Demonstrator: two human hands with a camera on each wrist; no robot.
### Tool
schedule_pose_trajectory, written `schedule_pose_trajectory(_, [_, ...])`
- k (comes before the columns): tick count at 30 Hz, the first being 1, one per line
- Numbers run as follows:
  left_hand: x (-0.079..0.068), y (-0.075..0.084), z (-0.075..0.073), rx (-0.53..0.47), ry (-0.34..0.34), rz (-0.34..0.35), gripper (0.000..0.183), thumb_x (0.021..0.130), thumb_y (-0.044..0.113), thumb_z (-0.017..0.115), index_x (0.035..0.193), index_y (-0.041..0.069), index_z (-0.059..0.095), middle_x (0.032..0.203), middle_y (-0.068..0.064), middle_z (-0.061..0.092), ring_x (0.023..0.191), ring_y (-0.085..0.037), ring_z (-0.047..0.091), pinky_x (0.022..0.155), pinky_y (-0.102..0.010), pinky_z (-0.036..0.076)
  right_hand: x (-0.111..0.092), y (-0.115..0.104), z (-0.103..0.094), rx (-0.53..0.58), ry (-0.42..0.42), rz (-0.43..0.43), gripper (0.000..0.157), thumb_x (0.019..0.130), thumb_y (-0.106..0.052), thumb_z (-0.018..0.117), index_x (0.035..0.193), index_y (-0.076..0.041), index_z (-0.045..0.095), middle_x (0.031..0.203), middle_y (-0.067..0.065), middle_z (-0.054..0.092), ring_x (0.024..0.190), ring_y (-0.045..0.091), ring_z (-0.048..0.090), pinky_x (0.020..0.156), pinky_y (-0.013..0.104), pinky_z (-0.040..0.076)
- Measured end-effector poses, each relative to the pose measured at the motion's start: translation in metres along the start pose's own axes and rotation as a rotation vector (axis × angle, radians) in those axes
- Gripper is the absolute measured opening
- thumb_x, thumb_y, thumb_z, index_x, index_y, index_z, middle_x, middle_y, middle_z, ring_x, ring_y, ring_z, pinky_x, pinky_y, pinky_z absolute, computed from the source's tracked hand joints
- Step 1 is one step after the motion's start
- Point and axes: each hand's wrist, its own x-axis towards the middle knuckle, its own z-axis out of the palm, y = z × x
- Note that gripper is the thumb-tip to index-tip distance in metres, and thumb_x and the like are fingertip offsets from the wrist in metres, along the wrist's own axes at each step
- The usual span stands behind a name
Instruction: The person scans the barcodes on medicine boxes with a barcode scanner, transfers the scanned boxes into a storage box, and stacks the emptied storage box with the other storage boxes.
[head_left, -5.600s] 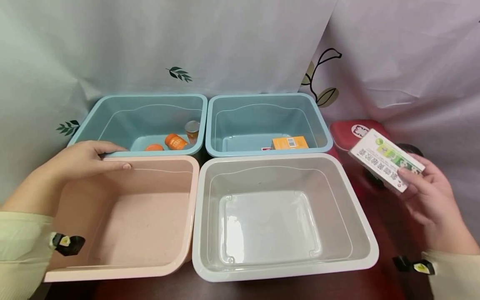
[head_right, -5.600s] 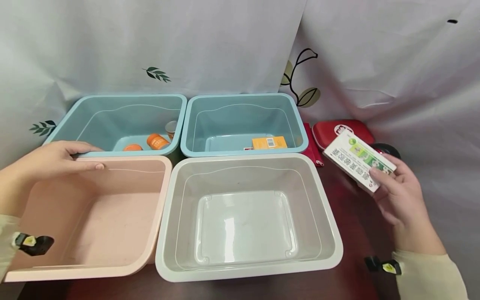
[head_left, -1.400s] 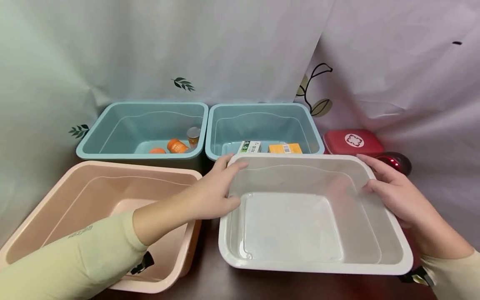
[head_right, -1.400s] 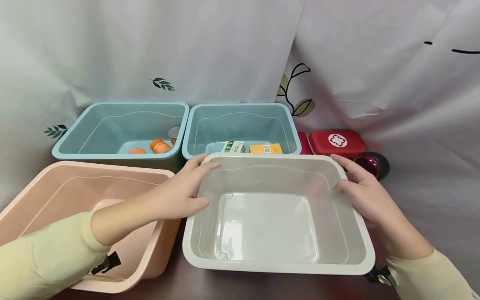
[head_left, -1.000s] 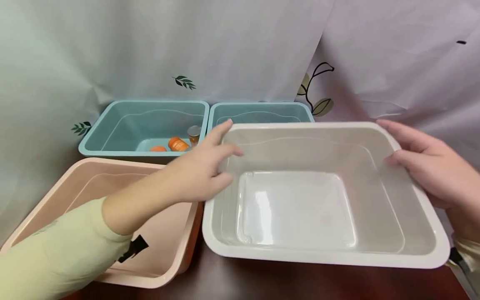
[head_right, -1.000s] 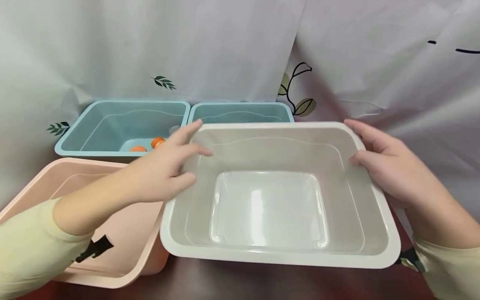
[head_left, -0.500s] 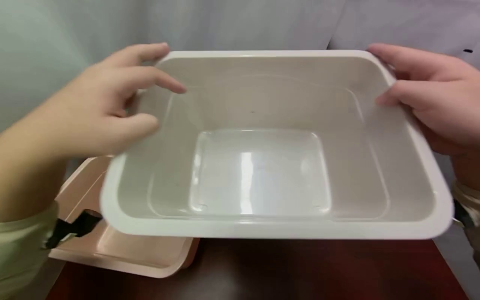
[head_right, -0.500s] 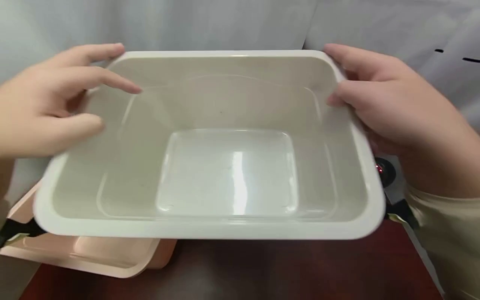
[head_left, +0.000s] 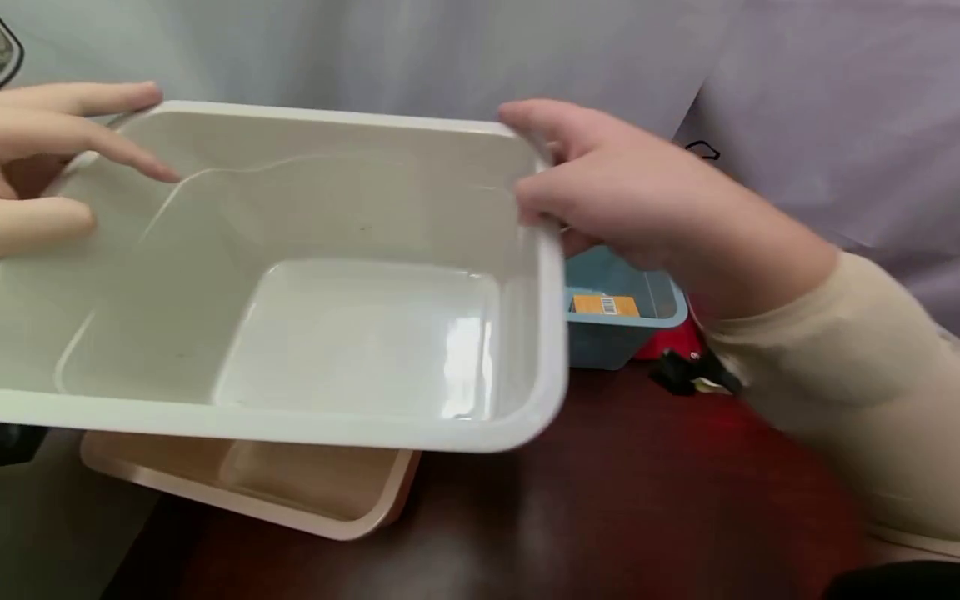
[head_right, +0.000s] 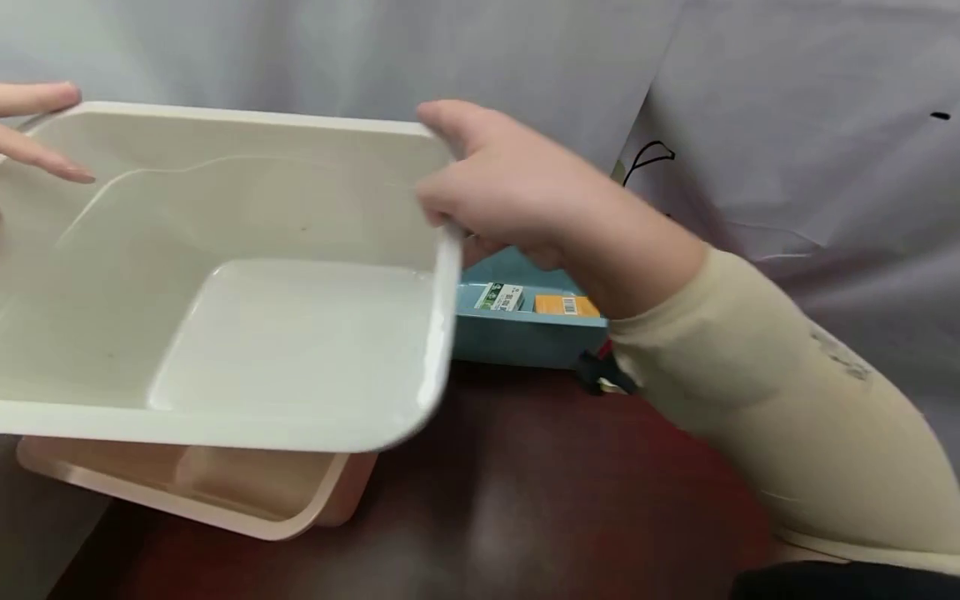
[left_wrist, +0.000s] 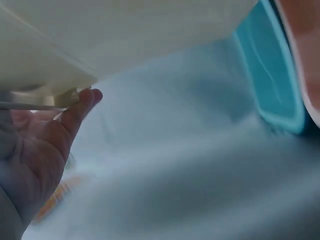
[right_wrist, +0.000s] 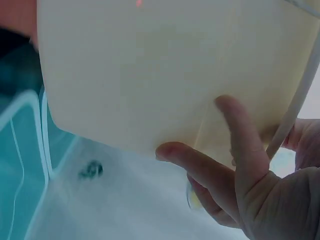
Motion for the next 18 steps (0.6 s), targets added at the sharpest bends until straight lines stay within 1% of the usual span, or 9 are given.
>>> schedule_pose_trajectory(2, [-0.008, -0.009, -0.002, -0.012, 0.026, 0.005, 0.067, 0.054, -0.031, 0.056, 0.116, -0.014, 0.074, 0.169, -0.012, 0.037, 0.124, -0.013, 0.061, 0.064, -0.014, 0.056, 0.009, -0.005, 0.015, 0.022, -0.024, 0.015, 0.091, 0.089, 0.006, 0.050, 0.171, -0.021, 0.022, 0.147, 0.012, 0.050, 0.107, 0.037, 0.074, 0.077, 0.050, 0.063])
schedule_pose_trajectory(5, [-0.017, -0.026, -0.005, 0.060, 0.051, 0.062, 0.061, 0.054, -0.029, 0.056, 0.107, -0.008, 0.079, 0.166, -0.011, 0.042, 0.137, -0.013, 0.050, 0.066, -0.009, 0.052, 0.020, -0.008, 0.034, 0.058, -0.047, 0.040, 0.095, 0.086, 0.009, 0.051, 0.171, -0.020, 0.021, 0.148, 0.011, 0.048, 0.098, 0.036, 0.075, 0.075, 0.049, 0.064])
schedule_pose_trajectory(6, [-0.019, -0.032, -0.006, 0.076, 0.059, 0.071, 0.061, 0.053, -0.028, 0.054, 0.104, -0.005, 0.080, 0.166, -0.008, 0.043, 0.136, -0.012, 0.049, 0.061, -0.008, 0.050, 0.024, -0.007, 0.040, 0.072, -0.057, 0.045, 0.096, 0.085, 0.010, 0.051, 0.171, -0.019, 0.020, 0.148, 0.011, 0.048, 0.097, 0.036, 0.075, 0.074, 0.049, 0.064])
schedule_pose_trajectory(8, [-0.021, -0.041, -0.009, 0.158, 0.056, 0.117, 0.060, 0.053, -0.026, 0.054, 0.099, 0.000, 0.082, 0.164, -0.003, 0.046, 0.136, -0.006, 0.049, 0.053, -0.007, 0.043, 0.031, -0.005, 0.050, 0.098, -0.077, 0.049, 0.097, 0.084, 0.012, 0.050, 0.171, -0.019, 0.020, 0.147, 0.011, 0.050, 0.094, 0.035, 0.075, 0.073, 0.048, 0.064])
schedule_pose_trajectory(10, [-0.024, -0.046, -0.011, 0.263, 0.037, 0.149, 0.058, 0.057, -0.026, 0.053, 0.098, 0.004, 0.081, 0.165, 0.006, 0.044, 0.139, 0.002, 0.043, 0.045, -0.010, 0.035, 0.036, 0.000, 0.059, 0.130, -0.099, 0.055, 0.098, 0.083, 0.013, 0.049, 0.171, -0.018, 0.019, 0.145, 0.012, 0.053, 0.093, 0.033, 0.075, 0.071, 0.046, 0.063])
schedule_pose_trajectory(12, [-0.028, -0.049, -0.013, 0.341, 0.015, 0.183, 0.058, 0.060, -0.027, 0.054, 0.098, 0.006, 0.080, 0.164, 0.012, 0.042, 0.137, 0.008, 0.043, 0.040, -0.015, 0.027, 0.041, 0.006, 0.068, 0.165, -0.112, 0.060, 0.097, 0.083, 0.012, 0.049, 0.170, -0.018, 0.019, 0.140, 0.014, 0.058, 0.089, 0.033, 0.075, 0.071, 0.046, 0.063])
schedule_pose_trajectory(15, [-0.034, -0.052, -0.012, 0.433, -0.003, 0.198, 0.058, 0.064, -0.031, 0.053, 0.099, 0.008, 0.079, 0.165, 0.016, 0.037, 0.139, 0.014, 0.034, 0.041, -0.013, 0.029, 0.045, 0.013, 0.080, 0.191, -0.120, 0.063, 0.096, 0.084, 0.011, 0.050, 0.170, -0.019, 0.019, 0.138, 0.014, 0.058, 0.088, 0.030, 0.076, 0.071, 0.045, 0.063])
schedule_pose_trajectory(16, [-0.035, -0.054, -0.011, 0.456, -0.002, 0.213, 0.059, 0.063, -0.031, 0.053, 0.098, 0.008, 0.079, 0.165, 0.011, 0.038, 0.140, 0.015, 0.033, 0.043, -0.011, 0.031, 0.046, 0.015, 0.084, 0.202, -0.120, 0.057, 0.096, 0.085, 0.011, 0.050, 0.170, -0.018, 0.019, 0.139, 0.014, 0.058, 0.088, 0.030, 0.076, 0.071, 0.046, 0.064])
schedule_pose_trajectory(18, [-0.038, -0.058, -0.007, 0.456, 0.008, 0.211, 0.059, 0.064, -0.032, 0.050, 0.097, 0.008, 0.079, 0.167, 0.007, 0.038, 0.142, 0.014, 0.032, 0.044, -0.010, 0.034, 0.048, 0.017, 0.089, 0.224, -0.117, 0.050, 0.095, 0.085, 0.011, 0.052, 0.170, -0.018, 0.019, 0.139, 0.014, 0.056, 0.089, 0.030, 0.076, 0.071, 0.046, 0.064])
